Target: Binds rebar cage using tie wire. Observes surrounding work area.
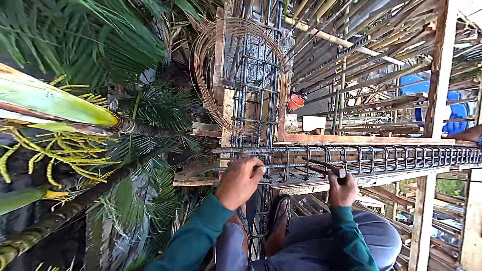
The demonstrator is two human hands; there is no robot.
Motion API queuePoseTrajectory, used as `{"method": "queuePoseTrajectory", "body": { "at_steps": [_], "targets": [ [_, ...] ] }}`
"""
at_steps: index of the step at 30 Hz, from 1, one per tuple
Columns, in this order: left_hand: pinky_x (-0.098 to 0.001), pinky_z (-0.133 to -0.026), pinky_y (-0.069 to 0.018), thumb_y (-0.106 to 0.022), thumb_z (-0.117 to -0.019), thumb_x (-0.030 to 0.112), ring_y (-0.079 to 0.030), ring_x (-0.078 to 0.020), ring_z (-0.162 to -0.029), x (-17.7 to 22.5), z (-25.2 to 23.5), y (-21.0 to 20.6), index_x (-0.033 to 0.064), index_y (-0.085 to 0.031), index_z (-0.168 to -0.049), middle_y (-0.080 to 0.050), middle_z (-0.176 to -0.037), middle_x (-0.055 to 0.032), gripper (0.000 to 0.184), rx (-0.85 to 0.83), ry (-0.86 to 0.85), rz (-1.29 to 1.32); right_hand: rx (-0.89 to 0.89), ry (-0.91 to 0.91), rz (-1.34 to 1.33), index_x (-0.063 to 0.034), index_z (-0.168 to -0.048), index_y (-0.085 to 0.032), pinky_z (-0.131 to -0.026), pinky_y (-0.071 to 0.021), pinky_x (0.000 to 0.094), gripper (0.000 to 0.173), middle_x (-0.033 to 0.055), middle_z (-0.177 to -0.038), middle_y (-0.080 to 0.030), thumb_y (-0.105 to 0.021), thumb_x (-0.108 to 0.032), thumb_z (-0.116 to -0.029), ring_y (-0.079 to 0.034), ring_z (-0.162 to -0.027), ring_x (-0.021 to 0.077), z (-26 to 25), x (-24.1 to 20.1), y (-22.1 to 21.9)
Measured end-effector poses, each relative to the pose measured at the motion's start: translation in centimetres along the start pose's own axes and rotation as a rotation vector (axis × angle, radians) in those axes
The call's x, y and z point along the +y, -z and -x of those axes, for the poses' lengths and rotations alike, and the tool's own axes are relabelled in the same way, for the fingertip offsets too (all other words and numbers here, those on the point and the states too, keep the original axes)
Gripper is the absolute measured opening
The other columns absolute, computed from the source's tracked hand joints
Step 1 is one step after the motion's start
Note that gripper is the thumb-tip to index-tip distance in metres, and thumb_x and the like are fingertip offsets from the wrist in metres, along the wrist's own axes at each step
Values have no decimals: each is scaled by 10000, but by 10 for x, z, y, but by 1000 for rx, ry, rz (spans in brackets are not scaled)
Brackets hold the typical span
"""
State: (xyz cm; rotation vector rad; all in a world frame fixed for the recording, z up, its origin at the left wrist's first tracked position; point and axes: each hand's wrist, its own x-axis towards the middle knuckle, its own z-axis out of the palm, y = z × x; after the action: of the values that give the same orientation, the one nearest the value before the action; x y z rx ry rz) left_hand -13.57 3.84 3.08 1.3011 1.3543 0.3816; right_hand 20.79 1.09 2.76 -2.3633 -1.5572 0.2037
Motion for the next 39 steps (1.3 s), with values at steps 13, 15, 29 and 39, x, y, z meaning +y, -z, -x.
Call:
{"method": "queuePoseTrajectory", "body": {
  "at_steps": [13,15,29,39],
  "targets": [
    [-408,-939,-534,-618,-1030,329,-673,-230,-976,65,-5,-77,-57,-671,-1142,-698,-1043,-172,406,-155,-455,457,-213,349,-516,-31,-1036,-698,-804,-577,200,411,-16,-962,-680,-683,-432,-948,-657,-904,15,32,-106,78],
    [-312,-850,-541,-529,-1069,319,-632,-131,-897,49,4,-75,-53,-612,-1208,-651,-1013,-113,405,-121,-231,682,-480,201,-605,31,-1264,-565,-846,-589,263,590,39,-1125,-668,-650,-471,-965,-665,-989,84,40,-112,59],
    [-277,-638,-516,-305,-1125,439,-525,-120,-616,-7,-9,-105,123,-485,-923,-482,-722,9,416,94,429,1647,-985,488,287,-92,-1288,-694,-778,-561,568,330,148,-1049,-710,-562,-246,-1027,-691,-865,304,9,-175,30],
    [-444,-980,-474,-98,-1073,615,-610,-201,-1070,-13,-37,-109,107,-494,-1227,-613,-1082,-71,663,52,425,1679,-1089,583,792,-98,-1256,-686,-856,-539,629,297,194,-1223,-671,-521,-242,-1055,-684,-1060,404,1,-257,13]
  ]
}}
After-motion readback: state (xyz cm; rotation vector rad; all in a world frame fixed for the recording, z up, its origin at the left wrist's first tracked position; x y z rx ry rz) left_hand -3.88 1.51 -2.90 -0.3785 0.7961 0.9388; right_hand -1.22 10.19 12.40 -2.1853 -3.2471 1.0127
